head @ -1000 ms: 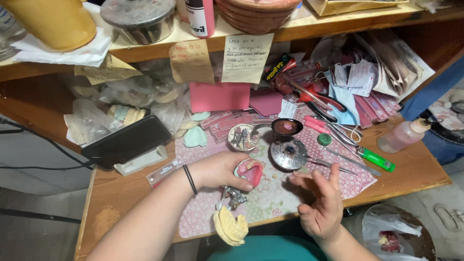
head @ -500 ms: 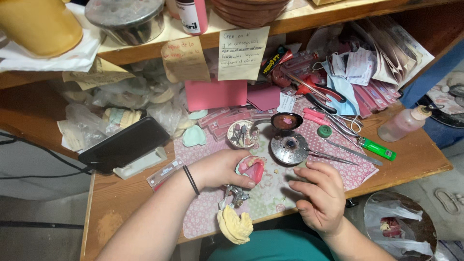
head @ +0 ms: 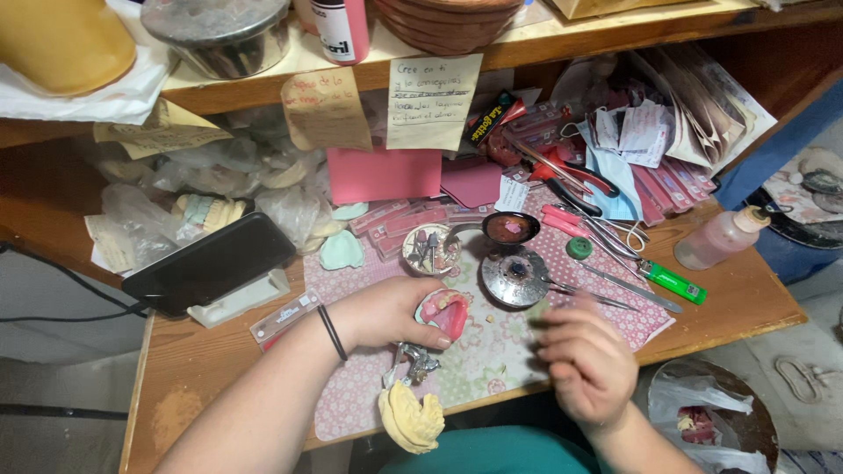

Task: The person uses a fine brush to apply a pink substance to a dental prosthetic held in their left hand. They repeatedly dip the brush into a small container to reload the material and carefully paint the prosthetic's surface. The person then picks up a second prosthetic and joins the two pieces together.

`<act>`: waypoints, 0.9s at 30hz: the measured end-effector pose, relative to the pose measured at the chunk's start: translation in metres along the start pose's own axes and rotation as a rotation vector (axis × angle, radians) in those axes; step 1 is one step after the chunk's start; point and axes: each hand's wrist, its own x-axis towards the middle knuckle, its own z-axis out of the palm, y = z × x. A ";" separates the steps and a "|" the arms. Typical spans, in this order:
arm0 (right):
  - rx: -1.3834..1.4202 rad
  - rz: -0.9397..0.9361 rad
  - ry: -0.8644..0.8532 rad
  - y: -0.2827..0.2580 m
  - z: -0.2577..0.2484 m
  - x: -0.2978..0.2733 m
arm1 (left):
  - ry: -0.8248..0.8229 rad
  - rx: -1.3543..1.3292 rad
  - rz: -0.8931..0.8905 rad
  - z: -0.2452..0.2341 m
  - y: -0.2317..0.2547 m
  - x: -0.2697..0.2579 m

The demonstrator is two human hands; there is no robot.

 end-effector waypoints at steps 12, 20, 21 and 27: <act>-0.512 0.281 -0.335 0.067 -0.056 -0.004 | -0.002 -0.040 0.015 -0.001 0.000 0.000; -0.383 0.140 -0.207 0.066 -0.058 0.000 | -0.003 -0.038 0.028 -0.001 -0.001 -0.001; -0.318 0.149 -0.102 0.060 -0.057 0.003 | -0.002 -0.059 0.041 -0.001 -0.002 0.000; 0.487 0.566 0.209 0.038 -0.009 -0.010 | -0.005 -0.083 0.062 0.002 -0.008 0.003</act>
